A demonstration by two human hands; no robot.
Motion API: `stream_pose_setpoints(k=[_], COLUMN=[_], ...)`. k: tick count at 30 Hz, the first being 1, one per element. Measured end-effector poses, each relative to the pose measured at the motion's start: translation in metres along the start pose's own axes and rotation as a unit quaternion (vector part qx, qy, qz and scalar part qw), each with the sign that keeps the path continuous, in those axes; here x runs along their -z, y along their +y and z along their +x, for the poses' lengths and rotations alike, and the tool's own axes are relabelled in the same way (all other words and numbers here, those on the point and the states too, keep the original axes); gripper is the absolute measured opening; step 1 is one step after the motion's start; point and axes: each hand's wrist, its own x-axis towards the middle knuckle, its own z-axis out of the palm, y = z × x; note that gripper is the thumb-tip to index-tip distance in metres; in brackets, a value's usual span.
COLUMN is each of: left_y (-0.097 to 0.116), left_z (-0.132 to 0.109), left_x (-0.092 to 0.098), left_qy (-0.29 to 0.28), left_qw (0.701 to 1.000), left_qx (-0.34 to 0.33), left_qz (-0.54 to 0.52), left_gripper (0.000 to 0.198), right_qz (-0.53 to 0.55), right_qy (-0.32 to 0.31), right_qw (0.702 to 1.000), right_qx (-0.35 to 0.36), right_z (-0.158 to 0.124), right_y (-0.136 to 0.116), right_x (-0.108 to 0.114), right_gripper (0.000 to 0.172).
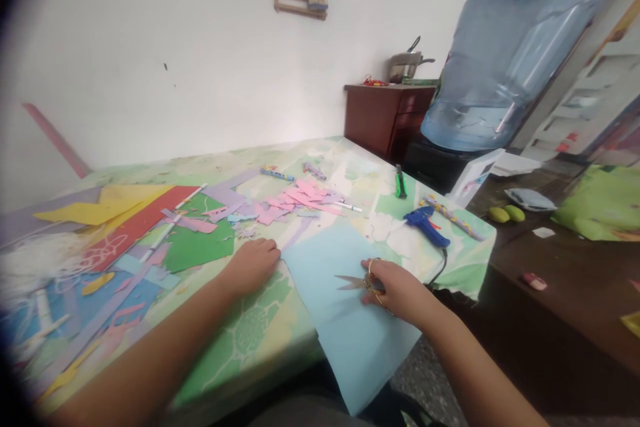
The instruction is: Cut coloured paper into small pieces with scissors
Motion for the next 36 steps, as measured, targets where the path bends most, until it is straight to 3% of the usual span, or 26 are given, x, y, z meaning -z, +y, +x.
stream_pose_setpoints(k=[4,12,15,18,24,27,31,33,36], left_y=[-0.006,-0.009,-0.009,-0.008,-0.011,-0.018,-0.028,-0.03,-0.031], left_z=[-0.005,-0.017,-0.026,-0.034,-0.05,-0.054,-0.054,-0.054,-0.055], left_x=[0.002,0.003,0.003,0.003,0.002,0.0,-0.001,-0.002,-0.002], left_qy=[0.021,0.066,0.07,0.07,0.091,0.128,0.187,0.212,0.237], left_qw=[0.999,0.996,0.996,0.997,0.996,0.991,0.981,0.975,0.969], left_qx=[-0.02,0.003,0.004,-0.004,-0.012,0.006,0.041,0.048,0.048], left_qz=[-0.015,-0.067,-0.063,-0.042,0.011,0.028,0.042,0.045,0.043], left_gripper=[0.022,0.021,0.023,0.025,0.025,0.022,0.022,0.023,0.023], right_qz=[0.002,-0.047,-0.049,0.024,0.194,0.326,0.517,0.525,0.531], right_qy=[-0.002,0.003,0.028,0.037,-0.109,-0.221,-0.381,-0.416,-0.429], right_qw=[1.0,0.999,0.998,0.999,0.975,0.919,0.749,0.715,0.697], right_qx=[-0.005,-0.023,-0.04,-0.015,0.014,-0.019,-0.164,-0.201,-0.221], right_z=[0.0,0.006,0.021,0.044,0.077,0.077,0.068,0.064,0.062], right_y=[-0.003,-0.019,-0.037,-0.064,-0.114,-0.125,-0.127,-0.128,-0.133], right_x=[0.002,0.007,0.004,-0.005,-0.025,-0.03,-0.035,-0.037,-0.038], right_gripper=[0.023,0.037,0.031,0.029,0.046,0.063,0.067,0.068,0.072])
